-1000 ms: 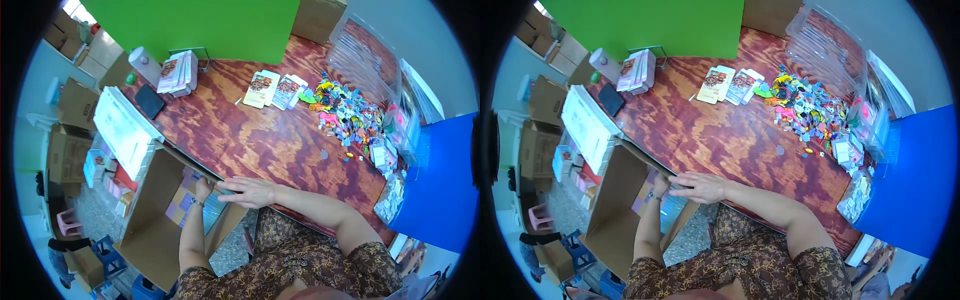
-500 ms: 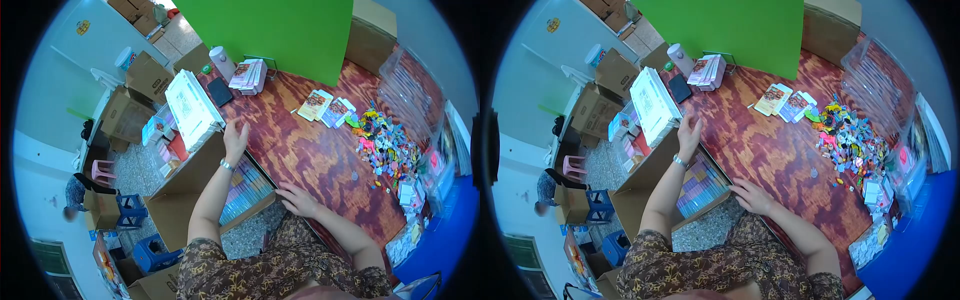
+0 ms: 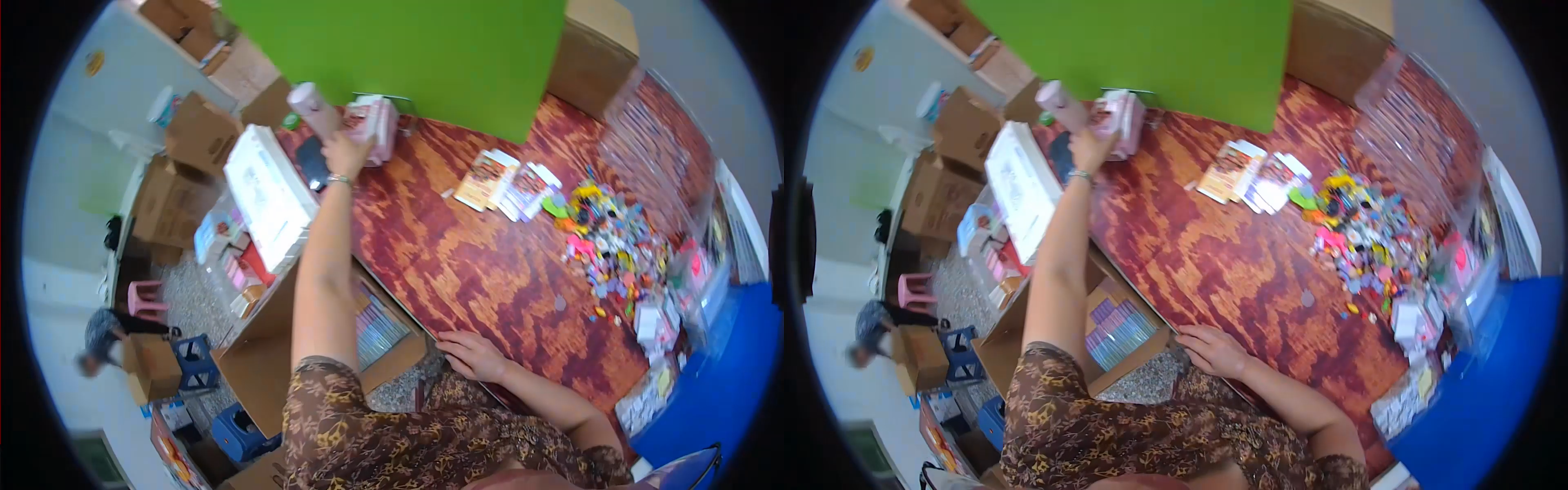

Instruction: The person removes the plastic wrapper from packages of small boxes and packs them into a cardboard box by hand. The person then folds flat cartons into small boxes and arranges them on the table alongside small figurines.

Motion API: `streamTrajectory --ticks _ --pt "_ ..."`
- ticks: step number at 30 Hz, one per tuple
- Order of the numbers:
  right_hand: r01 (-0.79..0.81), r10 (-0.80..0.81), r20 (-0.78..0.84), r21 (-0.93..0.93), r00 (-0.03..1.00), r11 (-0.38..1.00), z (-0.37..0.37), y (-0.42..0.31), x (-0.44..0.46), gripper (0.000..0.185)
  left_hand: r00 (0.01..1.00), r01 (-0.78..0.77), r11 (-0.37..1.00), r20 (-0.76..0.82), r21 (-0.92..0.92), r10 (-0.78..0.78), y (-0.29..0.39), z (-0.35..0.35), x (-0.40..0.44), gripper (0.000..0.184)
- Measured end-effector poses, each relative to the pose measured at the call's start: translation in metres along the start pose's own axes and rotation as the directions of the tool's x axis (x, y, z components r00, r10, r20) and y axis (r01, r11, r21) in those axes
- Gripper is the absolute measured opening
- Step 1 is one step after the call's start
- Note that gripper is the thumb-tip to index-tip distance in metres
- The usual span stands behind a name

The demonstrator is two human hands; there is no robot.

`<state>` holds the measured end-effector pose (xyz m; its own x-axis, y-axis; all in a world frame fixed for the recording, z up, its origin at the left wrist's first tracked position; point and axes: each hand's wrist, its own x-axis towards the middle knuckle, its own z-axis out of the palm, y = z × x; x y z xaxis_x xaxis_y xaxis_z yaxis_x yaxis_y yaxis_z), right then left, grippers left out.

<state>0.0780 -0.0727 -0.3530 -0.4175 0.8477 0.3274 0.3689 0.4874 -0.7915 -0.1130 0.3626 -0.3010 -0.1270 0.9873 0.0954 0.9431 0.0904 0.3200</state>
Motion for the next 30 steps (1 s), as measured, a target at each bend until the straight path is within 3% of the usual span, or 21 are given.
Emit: streamTrajectory --ticks 2,5,12,14,15,17,18,19,20,21,22,23,25,30 --pt "0.007 -0.007 0.006 0.005 1.000 1.000 -0.002 0.001 0.002 0.034 0.987 -0.114 0.993 -0.114 0.022 0.116 -0.006 0.015 0.008 0.101" --pt "0.005 -0.005 -0.009 0.010 1.000 1.000 0.000 0.003 0.001 0.034 0.998 -0.014 0.999 0.056 -0.041 0.017 -0.003 0.007 0.013 0.111" --pt "-0.081 0.094 -0.081 0.151 0.992 0.985 -0.038 0.012 0.032 0.026 0.999 -0.023 0.994 0.029 -0.107 0.026 -0.004 -0.005 0.006 0.109" --pt "-0.170 0.133 -0.276 -0.116 0.952 0.978 -0.077 0.035 0.059 0.023 0.993 -0.107 0.988 -0.064 -0.115 0.100 -0.012 0.000 0.005 0.104" --pt "-0.155 0.032 -0.352 -0.328 0.935 0.932 -0.097 0.049 0.073 0.027 0.984 -0.146 0.983 -0.116 -0.111 0.133 -0.019 0.002 0.004 0.102" --pt "-0.393 0.202 -0.383 -0.526 0.901 0.755 -0.127 0.069 0.095 0.035 0.927 -0.287 0.956 -0.269 -0.058 0.262 -0.022 0.008 -0.007 0.081" --pt "-0.394 0.186 -0.379 -0.601 0.906 0.695 -0.137 0.086 0.103 0.040 0.894 -0.352 0.934 -0.318 -0.063 0.315 -0.020 0.007 -0.020 0.073" --pt "-0.382 0.164 -0.366 -0.672 0.916 0.635 -0.142 0.101 0.110 0.045 0.890 -0.449 0.858 -0.216 -0.251 0.402 -0.008 -0.004 -0.037 0.065" --pt "-0.401 0.247 -0.316 -0.704 0.916 0.586 -0.146 0.113 0.118 0.052 0.866 -0.491 0.762 -0.148 -0.421 0.477 0.003 -0.021 -0.057 0.058" --pt "-0.373 0.307 -0.232 -0.739 0.923 0.562 -0.148 0.124 0.125 0.056 0.841 -0.536 0.822 -0.209 -0.192 0.499 0.009 -0.023 -0.077 0.050" --pt "-0.377 0.376 -0.180 -0.740 0.909 0.557 -0.144 0.129 0.131 0.057 0.695 -0.689 0.700 -0.448 -0.190 0.562 0.008 -0.027 -0.097 0.046" --pt "-0.366 0.379 -0.188 -0.798 0.906 0.479 -0.136 0.139 0.134 0.056 0.812 -0.567 0.790 -0.324 -0.235 0.486 -0.004 -0.013 -0.116 0.045" --pt "-0.422 0.460 -0.202 -0.789 0.865 0.447 -0.131 0.126 0.150 0.055 0.787 -0.589 0.776 -0.381 -0.226 0.486 -0.022 0.004 -0.152 0.047" --pt "-0.420 0.523 -0.142 -0.781 0.840 0.462 -0.131 0.135 0.158 0.061 0.853 -0.521 0.795 -0.221 -0.312 0.472 -0.048 -0.032 -0.233 0.048"
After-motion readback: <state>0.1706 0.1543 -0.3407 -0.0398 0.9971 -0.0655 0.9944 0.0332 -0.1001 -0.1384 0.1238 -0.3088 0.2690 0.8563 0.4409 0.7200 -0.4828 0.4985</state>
